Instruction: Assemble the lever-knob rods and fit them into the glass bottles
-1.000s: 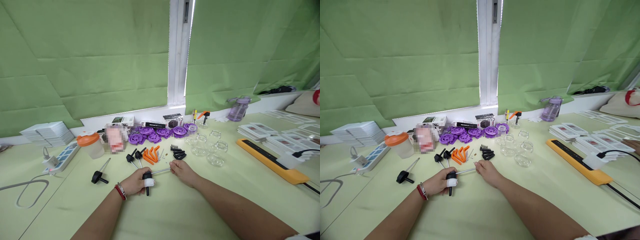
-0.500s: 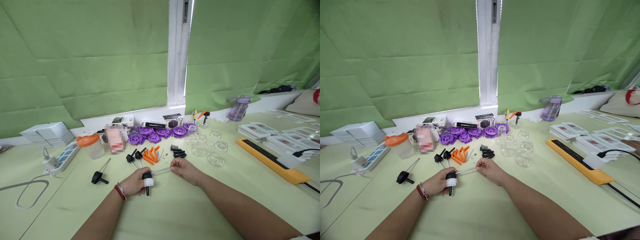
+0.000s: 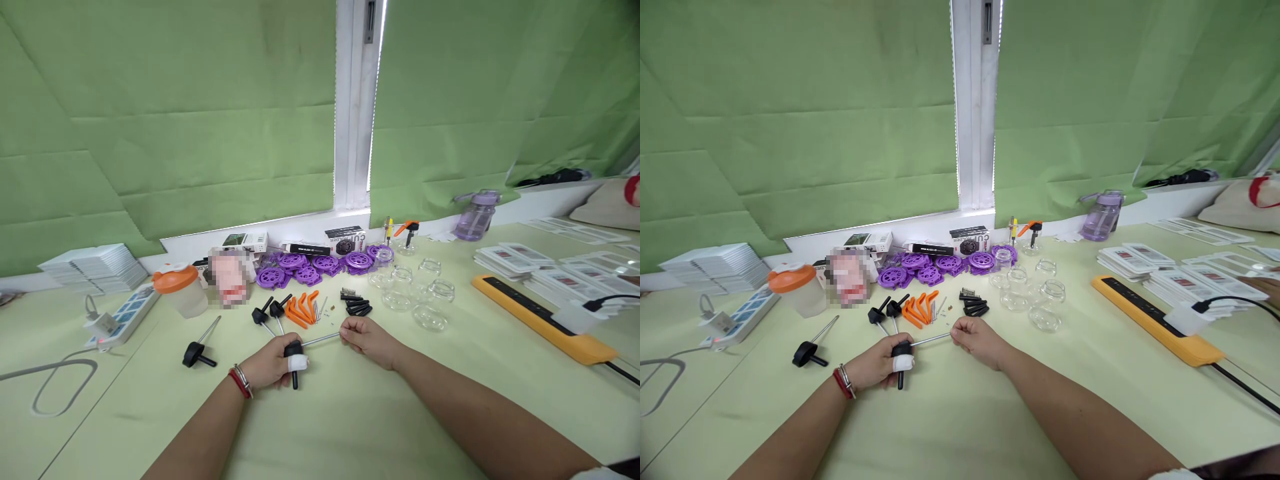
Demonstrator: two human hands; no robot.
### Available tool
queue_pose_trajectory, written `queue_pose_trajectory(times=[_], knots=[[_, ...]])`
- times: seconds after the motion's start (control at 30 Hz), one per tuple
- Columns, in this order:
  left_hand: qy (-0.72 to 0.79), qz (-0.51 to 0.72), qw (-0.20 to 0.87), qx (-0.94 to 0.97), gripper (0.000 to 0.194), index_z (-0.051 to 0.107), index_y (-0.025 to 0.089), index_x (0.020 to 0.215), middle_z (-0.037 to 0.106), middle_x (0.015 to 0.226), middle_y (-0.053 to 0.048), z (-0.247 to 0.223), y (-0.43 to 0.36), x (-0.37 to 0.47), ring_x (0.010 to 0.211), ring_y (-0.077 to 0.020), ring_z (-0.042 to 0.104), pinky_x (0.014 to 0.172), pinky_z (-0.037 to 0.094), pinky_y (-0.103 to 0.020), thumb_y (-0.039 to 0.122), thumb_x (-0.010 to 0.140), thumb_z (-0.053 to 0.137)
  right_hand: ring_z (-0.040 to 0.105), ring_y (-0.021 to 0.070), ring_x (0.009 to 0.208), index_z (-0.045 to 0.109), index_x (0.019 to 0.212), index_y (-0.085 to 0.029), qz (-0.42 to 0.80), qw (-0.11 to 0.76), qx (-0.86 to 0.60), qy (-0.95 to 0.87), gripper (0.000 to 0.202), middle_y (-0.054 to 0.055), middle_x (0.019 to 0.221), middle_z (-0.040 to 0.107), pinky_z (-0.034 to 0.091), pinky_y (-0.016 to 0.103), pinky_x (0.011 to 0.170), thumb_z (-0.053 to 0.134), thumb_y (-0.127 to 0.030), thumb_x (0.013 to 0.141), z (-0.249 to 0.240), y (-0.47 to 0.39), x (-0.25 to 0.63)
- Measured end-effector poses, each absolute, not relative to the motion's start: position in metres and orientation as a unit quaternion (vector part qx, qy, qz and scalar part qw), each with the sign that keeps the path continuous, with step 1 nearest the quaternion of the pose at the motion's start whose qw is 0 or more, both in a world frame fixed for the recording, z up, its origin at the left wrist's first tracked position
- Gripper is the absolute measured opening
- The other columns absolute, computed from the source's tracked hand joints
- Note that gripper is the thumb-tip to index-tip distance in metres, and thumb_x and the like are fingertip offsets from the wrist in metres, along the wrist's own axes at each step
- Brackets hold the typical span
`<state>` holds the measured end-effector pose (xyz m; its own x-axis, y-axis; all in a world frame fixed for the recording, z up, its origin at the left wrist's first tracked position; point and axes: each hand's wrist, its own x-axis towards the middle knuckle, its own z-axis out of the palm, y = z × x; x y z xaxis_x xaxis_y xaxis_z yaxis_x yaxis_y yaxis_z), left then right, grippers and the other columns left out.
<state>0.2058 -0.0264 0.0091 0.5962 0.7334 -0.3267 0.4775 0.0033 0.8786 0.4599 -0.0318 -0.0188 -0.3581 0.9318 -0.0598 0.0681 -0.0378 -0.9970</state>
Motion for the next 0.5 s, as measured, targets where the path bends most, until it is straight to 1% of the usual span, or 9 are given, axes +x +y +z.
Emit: queue_pose_trajectory(times=[0.2,0.4,0.5], knots=[[0.434,0.117,0.56,0.696,0.037,0.044,0.02,0.087,0.047,0.048,0.008,0.0069,-0.0257,0.205,0.037,-0.0071,0.043,0.034,0.036,-0.016,0.05,0.074,0.06,0.032,0.0069,0.048,0.052,0.07,-0.016,0.577,0.372,-0.427,-0.589,0.033,-0.004,0.06,0.046,0.026,0.022,0.049,0.055,-0.048,0.08,-0.0217,-0.0307,0.4594],[0.436,0.119,0.56,0.694,0.037,0.044,0.02,0.087,0.046,0.048,0.008,0.0071,-0.0261,0.2055,0.036,-0.0072,0.043,0.034,0.035,-0.016,0.05,0.074,0.06,0.033,0.0066,0.048,0.052,0.072,-0.016,0.58,0.37,-0.426,-0.587,0.032,-0.003,0.061,0.048,0.026,0.022,0.048,0.054,-0.047,0.081,-0.0251,-0.0298,0.4601],[0.439,0.113,0.56,0.693,0.037,0.044,0.02,0.087,0.047,0.049,0.008,0.009,-0.0264,0.2059,0.037,-0.0072,0.044,0.034,0.035,-0.016,0.051,0.074,0.06,0.033,0.0064,0.049,0.052,0.077,-0.016,0.582,0.375,-0.428,-0.581,0.03,-0.003,0.063,0.049,0.025,0.022,0.048,0.056,-0.046,0.08,-0.025,-0.0302,0.4599]])
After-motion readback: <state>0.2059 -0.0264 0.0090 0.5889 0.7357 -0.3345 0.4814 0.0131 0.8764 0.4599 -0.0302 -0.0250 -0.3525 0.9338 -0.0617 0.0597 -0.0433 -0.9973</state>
